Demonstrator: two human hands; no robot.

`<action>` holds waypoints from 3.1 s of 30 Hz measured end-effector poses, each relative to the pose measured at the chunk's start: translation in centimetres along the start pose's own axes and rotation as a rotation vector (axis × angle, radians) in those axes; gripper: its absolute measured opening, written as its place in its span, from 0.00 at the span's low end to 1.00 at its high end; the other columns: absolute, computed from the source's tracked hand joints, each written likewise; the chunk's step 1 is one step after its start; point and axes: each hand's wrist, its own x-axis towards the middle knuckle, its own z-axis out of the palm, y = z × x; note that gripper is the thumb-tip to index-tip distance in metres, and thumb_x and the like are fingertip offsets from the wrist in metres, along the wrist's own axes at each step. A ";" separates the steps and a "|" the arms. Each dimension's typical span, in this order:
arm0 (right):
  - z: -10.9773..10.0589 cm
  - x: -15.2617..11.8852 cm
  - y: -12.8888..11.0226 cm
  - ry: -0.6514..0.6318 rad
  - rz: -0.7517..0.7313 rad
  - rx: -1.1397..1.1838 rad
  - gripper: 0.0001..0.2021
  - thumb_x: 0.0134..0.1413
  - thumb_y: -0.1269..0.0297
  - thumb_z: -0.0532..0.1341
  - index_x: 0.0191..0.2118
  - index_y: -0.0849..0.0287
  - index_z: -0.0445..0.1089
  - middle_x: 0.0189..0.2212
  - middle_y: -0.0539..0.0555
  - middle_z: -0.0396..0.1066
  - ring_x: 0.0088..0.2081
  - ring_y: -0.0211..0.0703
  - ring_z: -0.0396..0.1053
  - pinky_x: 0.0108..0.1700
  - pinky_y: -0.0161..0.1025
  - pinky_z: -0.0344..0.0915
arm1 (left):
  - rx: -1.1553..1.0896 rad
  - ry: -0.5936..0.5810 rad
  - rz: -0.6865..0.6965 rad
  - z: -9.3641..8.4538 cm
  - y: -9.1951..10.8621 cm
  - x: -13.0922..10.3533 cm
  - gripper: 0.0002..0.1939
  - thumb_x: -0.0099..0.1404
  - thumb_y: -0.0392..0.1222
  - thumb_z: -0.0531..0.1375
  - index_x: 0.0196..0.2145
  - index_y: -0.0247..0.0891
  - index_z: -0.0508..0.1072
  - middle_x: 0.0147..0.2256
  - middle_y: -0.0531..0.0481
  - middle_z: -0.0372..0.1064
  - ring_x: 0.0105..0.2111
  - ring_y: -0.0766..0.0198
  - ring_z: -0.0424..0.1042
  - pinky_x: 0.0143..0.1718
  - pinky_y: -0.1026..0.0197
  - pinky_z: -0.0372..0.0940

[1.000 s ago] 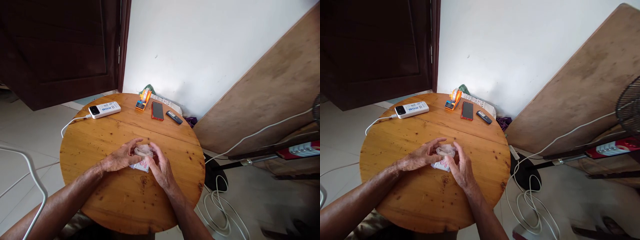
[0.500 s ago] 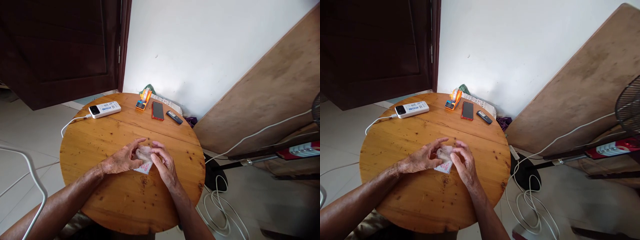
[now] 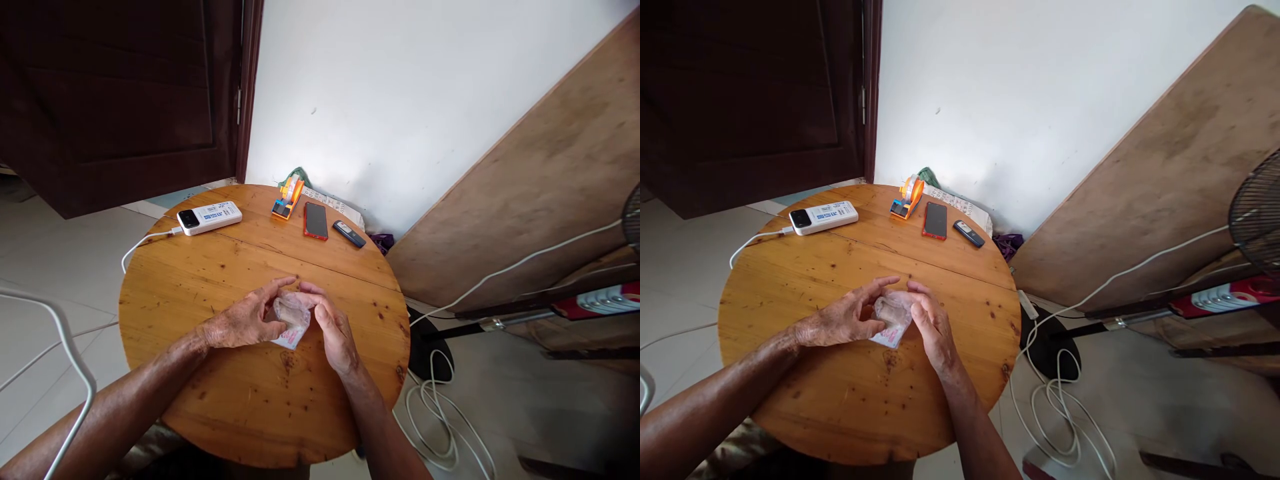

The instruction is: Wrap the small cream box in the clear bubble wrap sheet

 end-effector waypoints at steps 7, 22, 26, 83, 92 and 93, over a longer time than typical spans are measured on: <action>0.5 0.1 -0.5 -0.054 -0.043 -0.104 0.20 0.64 0.46 0.54 0.46 0.51 0.77 0.54 0.56 0.72 0.62 0.54 0.61 0.61 0.53 0.58 | -0.009 -0.026 0.037 -0.4 -1.1 0.1 0.40 0.62 0.41 0.64 0.67 0.48 0.51 0.46 0.47 0.70 0.36 0.65 0.69 0.38 0.60 0.66; 0.1 0.1 -0.3 0.123 0.169 0.071 0.19 0.57 0.47 0.62 0.46 0.55 0.73 0.47 0.56 0.75 0.49 0.51 0.72 0.53 0.46 0.67 | -0.112 0.027 -0.015 0.1 -0.2 0.3 0.42 0.56 0.39 0.67 0.65 0.42 0.54 0.45 0.48 0.69 0.37 0.66 0.69 0.38 0.61 0.63; 0.4 0.0 -0.6 -0.006 0.190 0.064 0.24 0.53 0.48 0.65 0.51 0.57 0.70 0.48 0.58 0.76 0.48 0.52 0.74 0.51 0.47 0.70 | -0.074 0.033 -0.019 0.0 -0.2 0.3 0.42 0.57 0.40 0.67 0.65 0.40 0.54 0.42 0.49 0.69 0.35 0.66 0.68 0.36 0.62 0.63; 1.0 0.3 -0.8 0.238 0.096 0.125 0.04 0.54 0.62 0.65 0.32 0.56 0.75 0.30 0.49 0.75 0.33 0.39 0.71 0.38 0.34 0.67 | -0.051 -0.076 -0.056 0.2 -0.6 0.4 0.25 0.56 0.39 0.64 0.52 0.38 0.69 0.45 0.47 0.72 0.42 0.59 0.71 0.44 0.57 0.66; 1.2 0.1 -1.1 0.201 -0.030 -0.056 0.05 0.57 0.66 0.62 0.34 0.57 0.75 0.31 0.51 0.77 0.33 0.40 0.74 0.36 0.34 0.69 | -0.094 -0.037 -0.134 0.1 0.4 0.6 0.20 0.54 0.39 0.63 0.45 0.34 0.71 0.36 0.50 0.70 0.34 0.64 0.68 0.37 0.62 0.63; 1.2 0.1 -1.2 0.196 -0.046 -0.079 0.05 0.57 0.66 0.61 0.34 0.57 0.75 0.31 0.51 0.77 0.33 0.40 0.74 0.35 0.34 0.69 | -0.089 -0.029 -0.141 0.1 0.4 0.6 0.20 0.54 0.40 0.63 0.45 0.34 0.71 0.35 0.51 0.70 0.33 0.65 0.67 0.36 0.62 0.62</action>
